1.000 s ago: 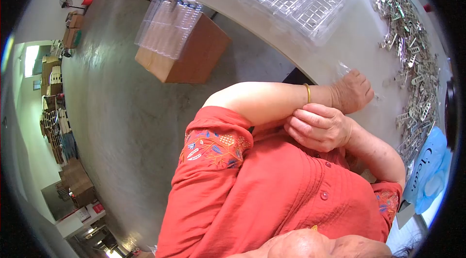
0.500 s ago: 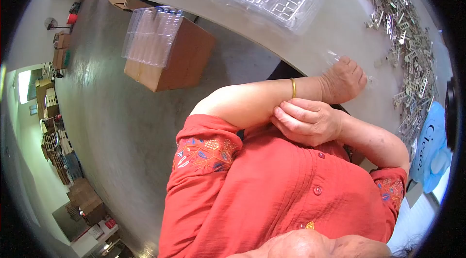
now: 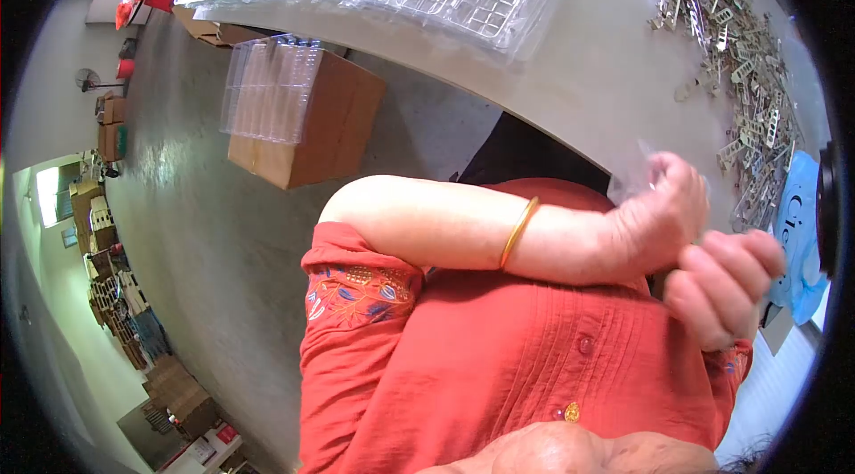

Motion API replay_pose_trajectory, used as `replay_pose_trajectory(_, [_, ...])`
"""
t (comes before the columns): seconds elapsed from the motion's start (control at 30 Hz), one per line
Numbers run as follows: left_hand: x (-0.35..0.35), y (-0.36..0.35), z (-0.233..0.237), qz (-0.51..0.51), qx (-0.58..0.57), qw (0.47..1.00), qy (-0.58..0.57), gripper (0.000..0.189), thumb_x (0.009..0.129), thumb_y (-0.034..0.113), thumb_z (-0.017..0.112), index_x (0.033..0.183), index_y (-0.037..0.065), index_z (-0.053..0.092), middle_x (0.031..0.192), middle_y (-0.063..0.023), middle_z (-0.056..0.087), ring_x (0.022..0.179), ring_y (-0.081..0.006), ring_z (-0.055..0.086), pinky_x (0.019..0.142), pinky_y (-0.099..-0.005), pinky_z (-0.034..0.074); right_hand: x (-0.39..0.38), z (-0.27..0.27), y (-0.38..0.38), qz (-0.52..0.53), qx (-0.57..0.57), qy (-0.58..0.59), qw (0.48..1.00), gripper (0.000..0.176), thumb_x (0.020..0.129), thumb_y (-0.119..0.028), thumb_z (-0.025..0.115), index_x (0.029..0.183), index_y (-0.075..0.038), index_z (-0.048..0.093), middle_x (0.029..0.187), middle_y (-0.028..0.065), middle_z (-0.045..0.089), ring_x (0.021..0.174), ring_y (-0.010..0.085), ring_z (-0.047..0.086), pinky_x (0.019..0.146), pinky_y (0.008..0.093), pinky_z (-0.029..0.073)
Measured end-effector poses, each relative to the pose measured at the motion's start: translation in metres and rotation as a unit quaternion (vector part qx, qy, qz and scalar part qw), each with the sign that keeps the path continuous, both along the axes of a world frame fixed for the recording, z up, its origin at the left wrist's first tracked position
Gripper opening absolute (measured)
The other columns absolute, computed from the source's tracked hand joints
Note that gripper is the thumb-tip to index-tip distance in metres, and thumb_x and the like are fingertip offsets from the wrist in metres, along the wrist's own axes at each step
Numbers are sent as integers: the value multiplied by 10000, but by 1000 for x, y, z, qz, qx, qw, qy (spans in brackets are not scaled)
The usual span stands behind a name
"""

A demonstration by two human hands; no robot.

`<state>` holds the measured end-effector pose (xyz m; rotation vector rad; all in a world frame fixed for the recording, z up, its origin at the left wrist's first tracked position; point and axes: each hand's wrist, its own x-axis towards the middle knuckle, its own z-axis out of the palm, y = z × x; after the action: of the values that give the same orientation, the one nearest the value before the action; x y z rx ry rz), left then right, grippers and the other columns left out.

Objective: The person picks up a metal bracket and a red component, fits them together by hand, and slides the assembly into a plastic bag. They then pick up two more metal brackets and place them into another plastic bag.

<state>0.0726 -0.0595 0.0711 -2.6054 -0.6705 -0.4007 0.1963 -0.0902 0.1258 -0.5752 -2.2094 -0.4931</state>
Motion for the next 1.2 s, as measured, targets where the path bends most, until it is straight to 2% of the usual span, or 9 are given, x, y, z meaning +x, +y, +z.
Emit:
replay_pose_trajectory(0.13, [-12,-6,17,-67,35,997,-29,224,889,231,494,866,47,620,780,-104,592,715,-258,556,739,-430,457,50,6,2,31,94,9,995,121,993,-148,523,1002,-39,574,920,141,661,808,284,671,884,507,519])
replay_pose_trajectory(0.2, [-12,-3,18,-79,35,995,-44,215,891,235,500,852,58,614,771,-93,582,717,-253,557,737,-423,454,61,9,-3,-63,120,-26,990,146,1014,-126,494,1027,4,559,923,184,651,810,311,673,898,530,536])
replay_pose_trajectory(0.33, [-10,0,13,-84,43,993,-64,187,885,225,513,824,70,599,749,-72,559,699,-243,545,719,-419,445,50,23,-13,-157,-46,-29,986,128,989,-23,527,1094,38,569,1019,180,675,916,341,683,950,541,519])
replay_pose_trajectory(0.4, [-9,1,7,-93,-50,991,-85,180,881,240,529,800,87,577,734,-53,540,695,-224,532,707,-405,432,45,16,-12,-150,-95,9,984,162,969,1,557,1126,37,575,1053,170,680,952,349,677,967,544,502])
replay_pose_trajectory(0.47, [-13,7,1,-114,-160,973,-125,164,851,236,577,802,80,566,749,-78,570,699,-243,556,701,-411,435,31,20,6,-152,-88,33,984,132,862,-31,687,969,-107,669,885,76,676,812,221,660,781,434,494])
replay_pose_trajectory(0.53, [-26,22,-5,-129,-354,912,-161,163,822,211,628,833,62,562,806,-121,606,754,-295,605,729,-422,457,26,16,19,-186,-154,44,969,169,824,30,696,954,-73,667,854,96,669,767,244,647,750,423,489])
replay_pose_trajectory(0.63, [-46,29,-19,-95,-383,900,-187,107,829,46,567,935,39,554,871,-144,618,822,-356,620,753,-479,493,51,-12,29,-278,-293,-47,913,93,840,-85,667,909,-24,659,836,174,683,752,309,664,735,381,505])
replay_pose_trajectory(0.83, [-60,34,-40,-50,-430,885,-169,54,863,-13,529,906,18,541,804,-199,592,774,-414,602,692,-505,470,63,-73,37,-368,-538,-400,645,129,725,-109,679,843,-98,730,842,137,733,714,263,723,582,427,545])
replay_pose_trajectory(1.2, [-56,38,-65,-42,-434,887,-152,89,827,-41,554,863,33,523,767,-168,568,731,-390,583,658,-491,454,23,-123,41,-399,-399,-639,523,223,700,-133,684,883,-31,761,742,147,684,645,297,659,572,514,582])
